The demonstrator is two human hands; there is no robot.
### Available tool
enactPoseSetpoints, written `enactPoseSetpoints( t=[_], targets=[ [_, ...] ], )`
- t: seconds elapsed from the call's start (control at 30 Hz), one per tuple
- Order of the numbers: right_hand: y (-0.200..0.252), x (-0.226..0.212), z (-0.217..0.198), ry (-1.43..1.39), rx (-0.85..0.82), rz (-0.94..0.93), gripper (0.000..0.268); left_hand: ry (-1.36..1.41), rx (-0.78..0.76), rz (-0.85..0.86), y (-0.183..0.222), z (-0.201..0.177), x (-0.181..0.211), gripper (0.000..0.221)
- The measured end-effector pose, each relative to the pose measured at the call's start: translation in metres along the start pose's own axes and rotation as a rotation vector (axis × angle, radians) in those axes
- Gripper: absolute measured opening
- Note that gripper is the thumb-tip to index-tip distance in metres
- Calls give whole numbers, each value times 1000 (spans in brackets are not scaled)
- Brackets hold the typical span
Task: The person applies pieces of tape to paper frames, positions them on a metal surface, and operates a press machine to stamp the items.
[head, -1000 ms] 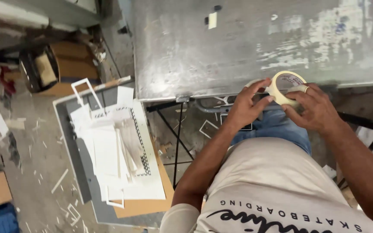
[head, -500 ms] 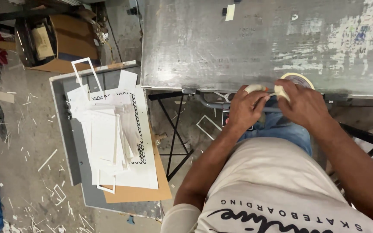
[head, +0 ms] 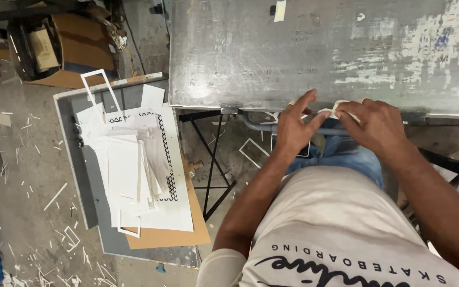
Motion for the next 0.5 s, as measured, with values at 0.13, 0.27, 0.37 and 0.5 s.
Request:
enactPoseSetpoints(
  t=[0.13,0.27,0.37,0.5],
  targets=[
    [-1,-2,-2,21,12,-72,17,46,-107,104,-3,0,-2,41],
    [-2,-5,-1,50,36,-164,19,43,-216,143,-3,8,-12,25],
    [-3,-9,1,135,2,-224,24,55,-266,203,-5,7,-5,15],
    [-5,-13,-2,101,-16,-291,24,72,-326,171,-9,1,4,14]
  ],
)
Point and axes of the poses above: each hand's wrist, its own y-axis away from the middle knuckle, its own z-axis out of the palm, x = y × z, the point moved 6 cm from there along -y, towards the middle knuckle, and after that the axes turned 11 degrees about z, right-handed, at the moved point
